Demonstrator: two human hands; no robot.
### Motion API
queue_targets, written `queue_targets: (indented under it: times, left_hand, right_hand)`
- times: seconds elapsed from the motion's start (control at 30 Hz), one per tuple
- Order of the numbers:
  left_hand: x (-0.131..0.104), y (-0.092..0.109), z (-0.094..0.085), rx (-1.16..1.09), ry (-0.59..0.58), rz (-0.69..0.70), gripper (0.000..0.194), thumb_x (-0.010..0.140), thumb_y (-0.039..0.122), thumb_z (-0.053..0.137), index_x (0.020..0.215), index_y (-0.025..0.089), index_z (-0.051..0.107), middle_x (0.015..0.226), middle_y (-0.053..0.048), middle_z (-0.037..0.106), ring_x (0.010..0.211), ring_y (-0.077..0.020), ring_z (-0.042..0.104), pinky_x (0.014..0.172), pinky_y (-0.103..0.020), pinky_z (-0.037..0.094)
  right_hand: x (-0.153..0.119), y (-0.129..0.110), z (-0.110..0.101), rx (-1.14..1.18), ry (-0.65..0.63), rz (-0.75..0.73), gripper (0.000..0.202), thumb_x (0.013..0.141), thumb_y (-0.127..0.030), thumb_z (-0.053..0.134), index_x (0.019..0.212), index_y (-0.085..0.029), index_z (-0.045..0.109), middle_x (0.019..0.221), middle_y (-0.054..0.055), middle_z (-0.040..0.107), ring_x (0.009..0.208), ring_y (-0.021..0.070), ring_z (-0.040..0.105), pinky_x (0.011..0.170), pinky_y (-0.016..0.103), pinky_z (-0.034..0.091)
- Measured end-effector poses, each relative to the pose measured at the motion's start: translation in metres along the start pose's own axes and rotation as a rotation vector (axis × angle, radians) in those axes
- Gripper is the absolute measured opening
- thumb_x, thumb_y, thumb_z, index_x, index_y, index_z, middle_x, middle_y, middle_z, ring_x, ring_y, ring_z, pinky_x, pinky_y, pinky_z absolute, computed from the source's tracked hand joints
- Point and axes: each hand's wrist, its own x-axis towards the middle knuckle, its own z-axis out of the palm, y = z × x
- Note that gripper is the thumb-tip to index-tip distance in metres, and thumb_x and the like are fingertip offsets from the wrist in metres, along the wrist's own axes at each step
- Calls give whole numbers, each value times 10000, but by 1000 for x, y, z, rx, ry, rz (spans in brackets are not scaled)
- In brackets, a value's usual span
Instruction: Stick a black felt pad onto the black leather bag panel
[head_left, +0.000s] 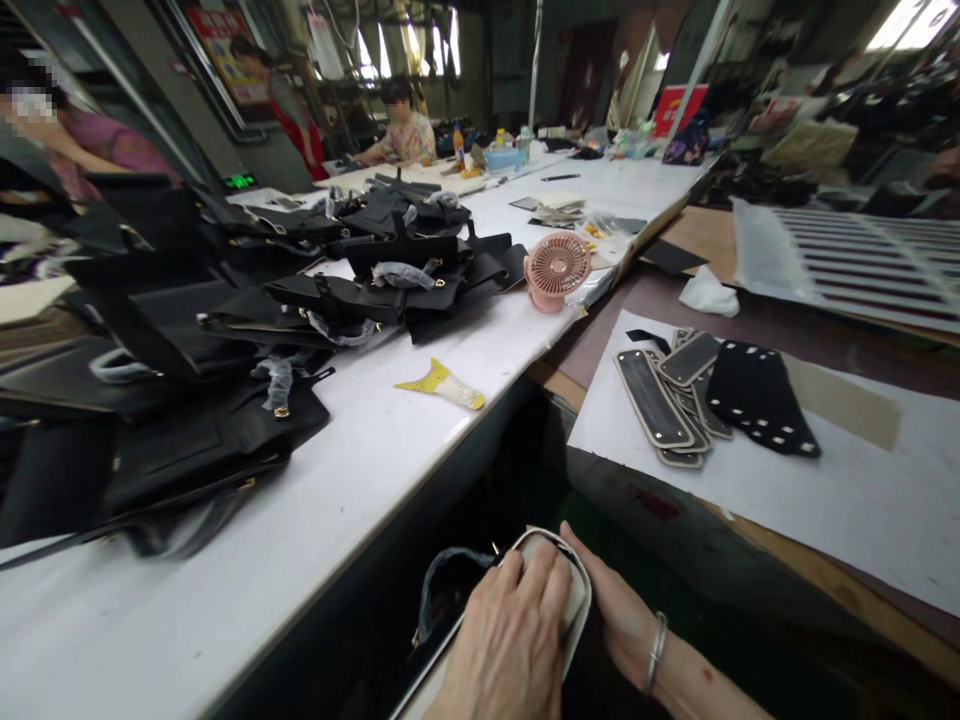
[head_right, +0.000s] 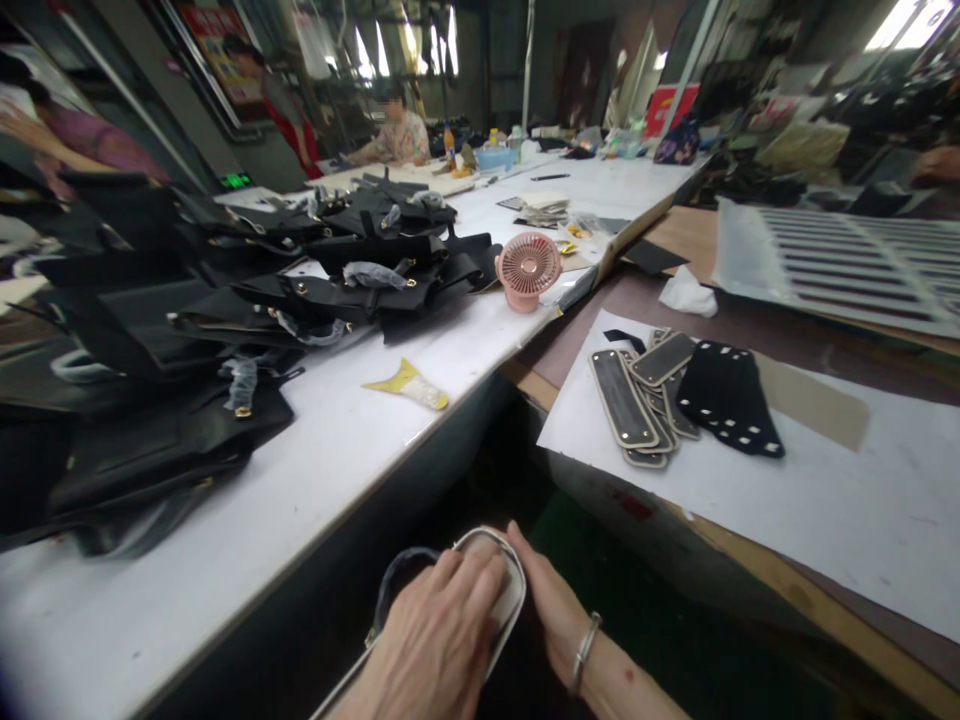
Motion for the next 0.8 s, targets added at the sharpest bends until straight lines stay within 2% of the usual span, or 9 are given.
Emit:
queue_targets:
  times: [0.17,0.27,0.4,0.57,0.63,0.7,0.77,0.8]
  left_hand:
    - [0,0,0,35,-7,58,584,820,252,524,1380,101,453,1452,-141,483,1153,-341,524,911,-481,542]
    - [0,0,-2,35,-10,64,600,806,227,523,1389,107,450,1450,-140,488,1158,-346,527,912,-485,545]
    - [0,-3,-1,13,-4,70,590,818,196,501,1398,104,450,1474,-143,473,1180,-338,530,920,-469,545]
    - [-2,-11,-3,-57,13,118,696,779,289,618,1412,80,420,1490,-154,464,1231,-351,508,1009,-465,499]
    - [-4,-15,-10,-119,39,129,556,800,241,583,1334,123,484,1413,-122,543,1179,-310,556,997,-433,506]
    - [-4,-20,-18,-200,83,100,347,837,139,476,1173,181,553,1211,-66,655,1040,-246,624,911,-379,540]
    - [0,-26,-24,-270,125,58,294,838,73,404,1044,209,563,1056,-35,668,874,-205,655,777,-333,558]
    - [3,-30,-26,-299,148,32,298,836,63,394,1029,213,563,1049,-33,655,821,-194,660,731,-322,556]
  right_hand:
    - [-14,-8,4,83,-51,11,477,836,-594,692,1088,-191,737,781,5,707,829,184,643,871,298,463]
    - [-15,-11,6,50,-68,5,487,810,-614,709,1044,-188,743,757,-1,681,804,171,608,809,279,450]
    - [-18,-19,8,-34,-50,4,483,806,-631,703,890,-157,736,760,9,648,768,152,559,732,264,434]
    - [-22,-31,5,-209,-110,-55,500,822,-613,697,1011,-151,726,888,37,660,841,172,568,756,273,437]
    - [-21,-33,0,-268,-129,-61,479,846,-598,681,1029,-157,724,899,37,649,862,178,565,777,282,443]
    - [-19,-33,-4,-306,-138,-36,469,860,-599,664,1022,-163,720,869,26,625,819,163,545,759,280,441]
    - [-18,-34,-7,-335,-147,-18,463,870,-597,654,1016,-161,711,835,12,591,763,137,507,725,265,425]
    - [-18,-34,-7,-354,-148,-10,460,877,-597,645,1010,-160,704,817,5,571,740,128,485,704,257,412]
